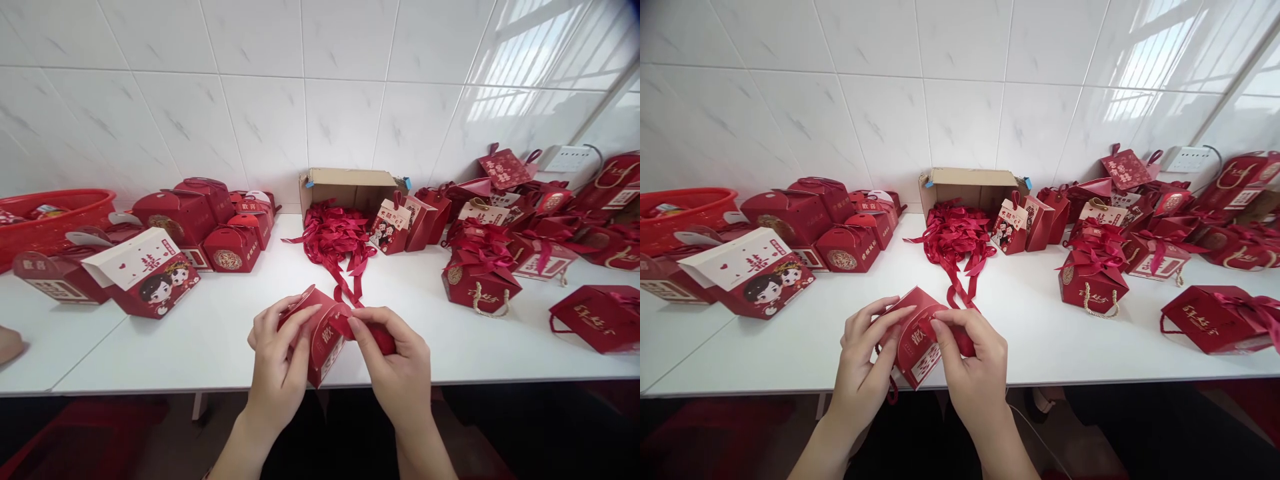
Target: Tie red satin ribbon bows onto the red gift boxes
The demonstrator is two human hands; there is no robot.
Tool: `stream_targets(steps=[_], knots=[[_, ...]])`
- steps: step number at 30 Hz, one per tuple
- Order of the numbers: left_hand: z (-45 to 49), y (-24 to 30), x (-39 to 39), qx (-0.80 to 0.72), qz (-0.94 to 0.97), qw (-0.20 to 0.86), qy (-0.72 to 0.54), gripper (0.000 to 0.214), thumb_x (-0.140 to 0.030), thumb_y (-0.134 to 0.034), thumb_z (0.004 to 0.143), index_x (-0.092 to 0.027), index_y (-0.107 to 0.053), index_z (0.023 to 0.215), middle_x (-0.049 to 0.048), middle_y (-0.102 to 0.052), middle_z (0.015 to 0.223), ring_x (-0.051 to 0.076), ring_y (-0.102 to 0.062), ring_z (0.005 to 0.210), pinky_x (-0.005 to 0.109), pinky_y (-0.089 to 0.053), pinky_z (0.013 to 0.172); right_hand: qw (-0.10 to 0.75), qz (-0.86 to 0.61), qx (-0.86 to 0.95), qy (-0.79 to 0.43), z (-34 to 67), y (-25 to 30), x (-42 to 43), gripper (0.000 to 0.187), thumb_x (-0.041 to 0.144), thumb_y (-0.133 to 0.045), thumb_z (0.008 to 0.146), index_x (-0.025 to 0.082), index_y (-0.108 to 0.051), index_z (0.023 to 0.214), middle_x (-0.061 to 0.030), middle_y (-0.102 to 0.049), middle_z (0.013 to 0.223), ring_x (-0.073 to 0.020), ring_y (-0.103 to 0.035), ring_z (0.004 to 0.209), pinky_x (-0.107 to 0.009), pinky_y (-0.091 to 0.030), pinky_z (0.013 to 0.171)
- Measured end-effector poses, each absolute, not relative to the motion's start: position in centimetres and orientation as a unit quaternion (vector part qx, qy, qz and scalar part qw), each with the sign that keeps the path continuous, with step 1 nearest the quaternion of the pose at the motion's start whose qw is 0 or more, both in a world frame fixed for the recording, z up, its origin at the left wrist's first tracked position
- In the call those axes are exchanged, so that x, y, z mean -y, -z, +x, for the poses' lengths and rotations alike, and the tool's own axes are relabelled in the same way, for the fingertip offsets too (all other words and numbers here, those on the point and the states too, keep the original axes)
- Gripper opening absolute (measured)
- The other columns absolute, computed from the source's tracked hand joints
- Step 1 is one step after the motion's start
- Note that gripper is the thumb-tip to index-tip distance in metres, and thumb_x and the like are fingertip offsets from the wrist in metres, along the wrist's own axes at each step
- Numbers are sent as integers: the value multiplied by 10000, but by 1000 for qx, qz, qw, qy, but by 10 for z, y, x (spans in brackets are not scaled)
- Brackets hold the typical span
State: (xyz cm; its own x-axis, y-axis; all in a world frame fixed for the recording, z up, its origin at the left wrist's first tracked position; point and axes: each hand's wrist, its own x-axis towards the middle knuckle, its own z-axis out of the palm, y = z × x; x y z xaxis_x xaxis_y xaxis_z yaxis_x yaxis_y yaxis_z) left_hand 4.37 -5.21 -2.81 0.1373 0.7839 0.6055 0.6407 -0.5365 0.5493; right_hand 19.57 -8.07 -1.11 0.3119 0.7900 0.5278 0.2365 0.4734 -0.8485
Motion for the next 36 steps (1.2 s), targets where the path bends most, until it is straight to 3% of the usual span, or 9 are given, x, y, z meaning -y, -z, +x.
stream_targets(steps=[9,20,25,29,32,36], knots=[[41,11,38,-438,778,-33,-450,183,-231,-603,818,-307,-726,930,56,-562,1234,299,-465,1111,499,-342,927,668,-462,550,-193,195,12,81,69,186,-619,843,219,-669,876,8,-686,758,-121,-644,672,-222,-516,628],[43,13,38,-426,773,-55,-468,132,-209,-620,804,-269,-737,789,82,-604,1182,309,-492,1087,511,-360,904,660,-466,553,-204,192,17,80,66,193,-603,854,224,-658,876,5,-671,757,-125,-626,675,-234,-505,617],[32,7,30,-438,701,-117,-550,86,-177,-675,757,-236,-720,799,97,-615,1120,292,-544,1046,482,-398,910,659,-484,556,-151,196,16,73,111,220,-566,873,220,-652,943,-58,-617,985,-177,-599,959,-311,-494,835],[26,-14,29,-417,669,-142,-598,172,-157,-704,732,-267,-703,865,57,-616,1133,261,-565,1044,460,-401,965,592,-481,621,-178,194,1,55,219,269,-591,857,226,-654,1062,-94,-580,1157,-222,-541,1124,-387,-428,974],[27,-29,31,-400,678,-144,-600,198,-167,-708,732,-293,-699,885,32,-616,1142,246,-570,1043,440,-407,974,577,-417,656,-248,190,-15,46,99,249,-606,844,220,-687,893,-65,-657,1011,-200,-616,975,-346,-486,860],[23,-25,32,-436,702,-102,-553,190,-216,-672,769,-254,-678,955,51,-637,1109,247,-583,1044,440,-409,975,704,-349,577,-224,197,-42,66,47,238,-599,857,242,-643,840,1,-659,770,-150,-618,727,-290,-492,677]])
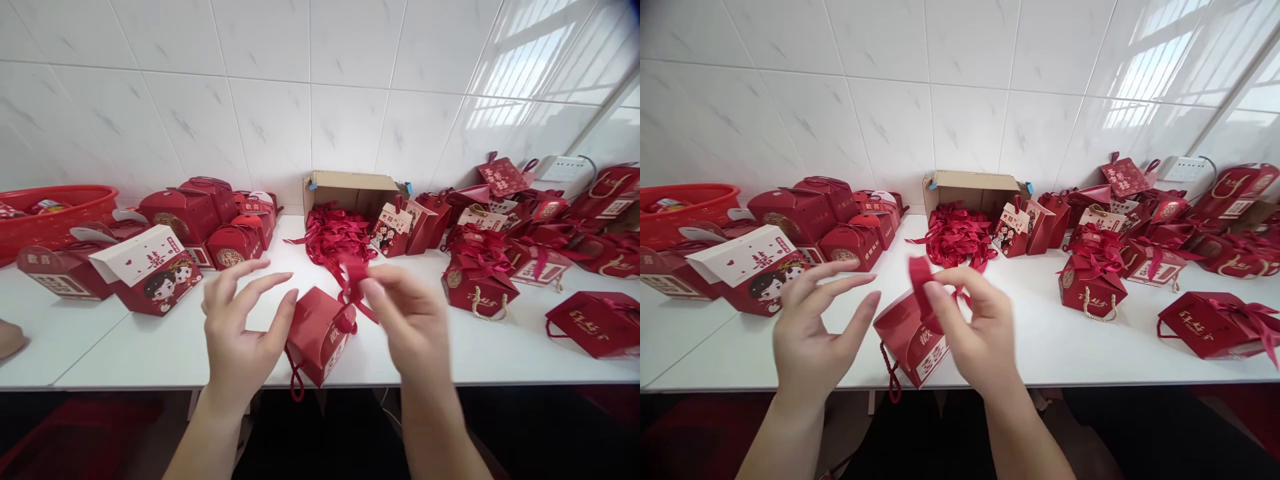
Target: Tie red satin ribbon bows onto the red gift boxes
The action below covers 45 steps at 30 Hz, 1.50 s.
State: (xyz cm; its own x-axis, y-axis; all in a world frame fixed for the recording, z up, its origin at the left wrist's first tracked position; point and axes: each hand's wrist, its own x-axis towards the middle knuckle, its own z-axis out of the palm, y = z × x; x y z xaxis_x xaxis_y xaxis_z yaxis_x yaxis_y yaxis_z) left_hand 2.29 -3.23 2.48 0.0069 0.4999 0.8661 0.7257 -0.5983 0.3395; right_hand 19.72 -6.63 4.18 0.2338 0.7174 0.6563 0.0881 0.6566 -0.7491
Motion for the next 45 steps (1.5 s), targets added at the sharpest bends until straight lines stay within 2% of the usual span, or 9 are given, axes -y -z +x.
stream_targets(steps=[4,8,11,14,19,26,31,37,45], knots=[[13,1,31,459,-748,-31,479,147,-247,-600,819,-215,-664,948,28,-704,925,190,-649,848,322,-514,787,794,-314,483,-195,209,-65,92,86,306,-538,873,264,-572,805,0,-582,664,-155,-580,620,-303,-465,592],[11,15,31,496,-700,-84,506,126,-280,-590,826,-208,-680,875,9,-714,824,141,-640,669,245,-530,625,727,-345,536,-256,201,-60,75,158,339,-498,842,242,-521,719,-4,-558,639,-164,-567,618,-313,-465,596],[14,15,33,519,-661,-117,529,162,-313,-611,809,-200,-674,906,12,-716,807,137,-653,637,216,-525,552,660,-392,583,-267,187,-42,52,140,301,-517,835,219,-543,726,-31,-621,844,-182,-597,825,-338,-471,772],[16,13,35,519,-644,-150,542,182,-311,-613,806,-191,-655,936,12,-708,762,139,-668,634,213,-531,574,606,-450,611,-239,175,-25,41,165,286,-539,835,206,-556,691,-57,-626,987,-210,-576,984,-376,-420,907],[17,14,37,514,-616,-189,566,174,-299,-610,803,-178,-620,928,22,-700,746,153,-678,644,222,-535,585,564,-500,610,-242,171,-12,42,188,280,-553,818,205,-570,646,-78,-607,1024,-236,-572,1018,-397,-435,895],[17,18,37,504,-616,-211,568,170,-295,-609,813,-186,-607,943,24,-702,764,154,-678,650,233,-539,601,564,-493,604,-271,172,-9,40,218,326,-562,828,203,-625,660,-82,-613,1063,-233,-586,1027,-355,-468,830],[18,17,39,507,-622,-194,564,163,-298,-608,814,-193,-606,938,21,-703,771,149,-673,662,233,-540,622,574,-483,604,-270,171,-7,39,223,335,-563,839,208,-650,679,-75,-620,1075,-233,-581,1050,-390,-436,918],[18,18,40,504,-622,-196,566,161,-299,-607,817,-194,-604,939,22,-703,763,145,-667,640,227,-534,599,580,-470,605,-278,171,-8,39,216,320,-584,828,208,-676,667,-81,-633,1081,-244,-588,1039,-358,-491,807],[20,13,46,518,-610,-201,565,190,-320,-601,806,-182,-605,937,35,-699,750,161,-669,644,206,-516,509,560,-483,612,-280,170,-7,38,216,323,-571,839,214,-668,679,-71,-621,1101,-250,-557,1091,-448,-386,965]])
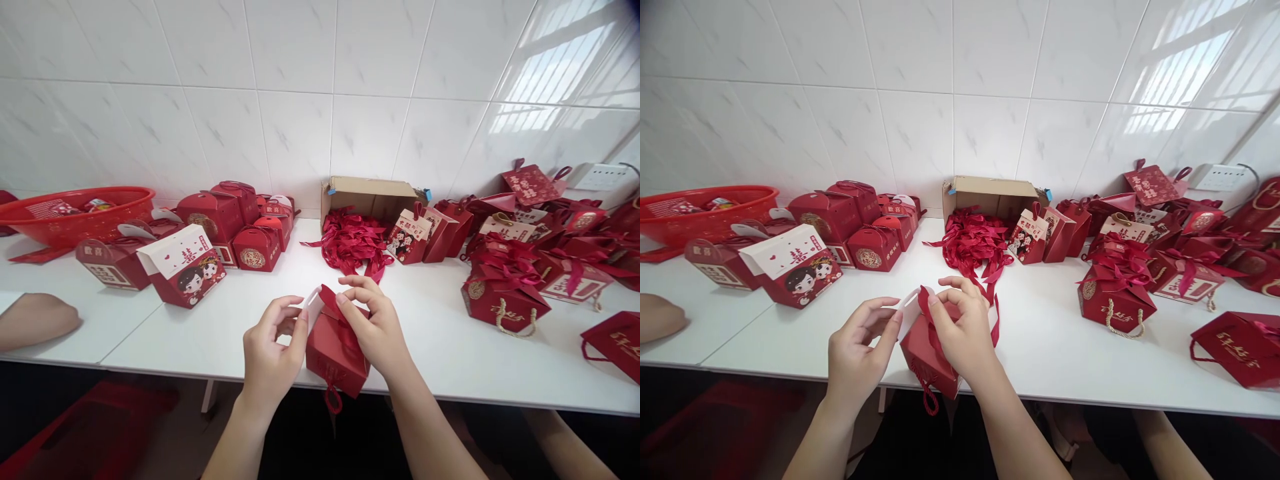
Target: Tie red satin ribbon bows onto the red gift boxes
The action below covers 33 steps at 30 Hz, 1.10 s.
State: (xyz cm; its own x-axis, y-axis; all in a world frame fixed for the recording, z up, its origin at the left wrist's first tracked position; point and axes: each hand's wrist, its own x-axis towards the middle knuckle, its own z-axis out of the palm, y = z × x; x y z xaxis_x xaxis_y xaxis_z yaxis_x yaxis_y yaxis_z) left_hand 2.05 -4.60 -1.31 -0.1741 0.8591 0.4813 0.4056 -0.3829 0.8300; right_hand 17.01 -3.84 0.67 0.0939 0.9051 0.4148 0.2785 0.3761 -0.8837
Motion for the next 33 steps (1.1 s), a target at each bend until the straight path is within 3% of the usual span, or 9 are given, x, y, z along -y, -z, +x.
stream_targets(steps=[10,22,33], knots=[[17,19,42,-499,623,216,-563,175,-299,-573,839,-193,-594,977,45,-712,865,168,-682,714,226,-544,572,522,-459,657,-291,172,-6,40,168,310,-607,826,241,-710,713,-64,-582,1203,-281,-482,1202,-490,-338,1016],[17,20,44,-502,608,245,-565,196,-312,-579,844,-196,-565,1001,41,-699,843,162,-674,706,217,-527,561,505,-466,657,-310,172,-4,37,193,289,-556,845,221,-669,705,-73,-557,1226,-265,-493,1188,-480,-316,1024],[25,11,48,-519,557,283,-583,248,-369,-609,805,-188,-568,969,27,-671,770,141,-621,615,205,-477,513,488,-520,633,-301,172,-5,38,161,180,-560,721,185,-543,561,-91,-547,1190,-283,-536,1120,-452,-391,942]])
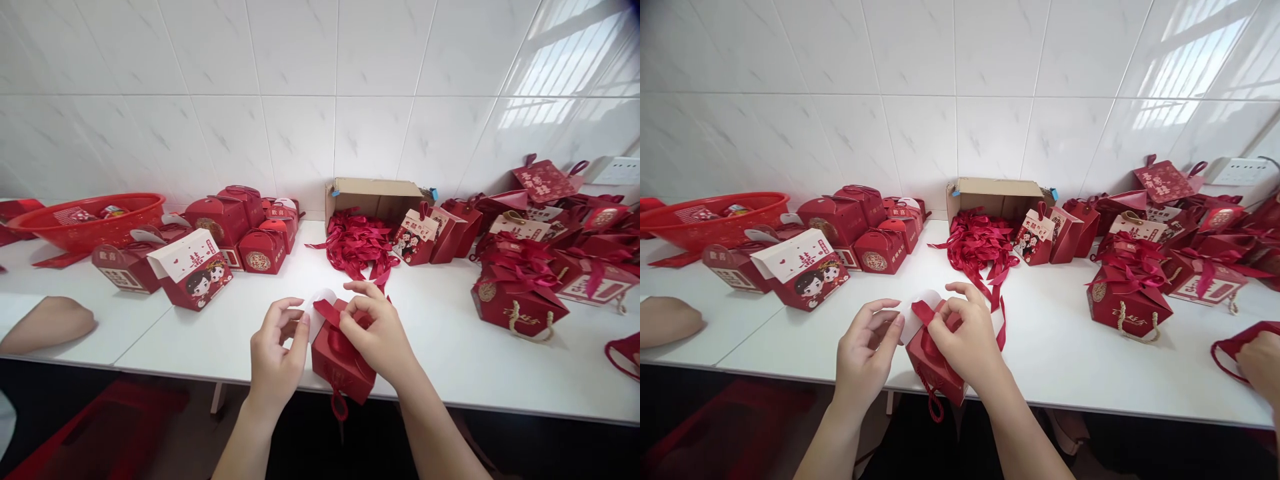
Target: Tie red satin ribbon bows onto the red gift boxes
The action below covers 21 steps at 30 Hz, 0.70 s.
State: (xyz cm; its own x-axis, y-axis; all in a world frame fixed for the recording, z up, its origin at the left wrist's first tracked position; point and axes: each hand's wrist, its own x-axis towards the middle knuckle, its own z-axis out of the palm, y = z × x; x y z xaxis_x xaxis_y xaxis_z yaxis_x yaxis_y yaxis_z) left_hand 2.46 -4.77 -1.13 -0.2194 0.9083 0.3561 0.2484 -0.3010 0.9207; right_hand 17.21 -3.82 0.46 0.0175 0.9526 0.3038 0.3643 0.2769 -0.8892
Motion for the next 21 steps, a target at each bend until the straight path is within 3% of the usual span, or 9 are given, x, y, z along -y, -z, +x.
stream_targets(steps=[11,18,21], knots=[[16,14,42,-522,584,273,-558,291,-330,-600,798,-192,-679,1042,47,-701,884,155,-651,682,242,-519,622,486,-529,645,-261,168,-5,38,191,202,-576,749,188,-591,559,-95,-585,1111,-262,-524,1134,-436,-367,966],[13,9,33,-462,575,412,-536,330,-364,-644,768,-187,-719,1037,76,-716,1106,248,-638,1069,316,-513,909,469,-534,664,-234,165,-2,36,213,232,-576,776,186,-601,570,-106,-589,1126,-284,-526,1141,-475,-378,961],[-1,9,29,-480,585,403,-514,400,-437,-630,779,-196,-700,1091,73,-679,1189,260,-564,1190,356,-430,1025,510,-533,654,-169,174,-5,38,151,289,-577,812,200,-676,740,-117,-568,1179,-289,-516,1155,-491,-376,975]])
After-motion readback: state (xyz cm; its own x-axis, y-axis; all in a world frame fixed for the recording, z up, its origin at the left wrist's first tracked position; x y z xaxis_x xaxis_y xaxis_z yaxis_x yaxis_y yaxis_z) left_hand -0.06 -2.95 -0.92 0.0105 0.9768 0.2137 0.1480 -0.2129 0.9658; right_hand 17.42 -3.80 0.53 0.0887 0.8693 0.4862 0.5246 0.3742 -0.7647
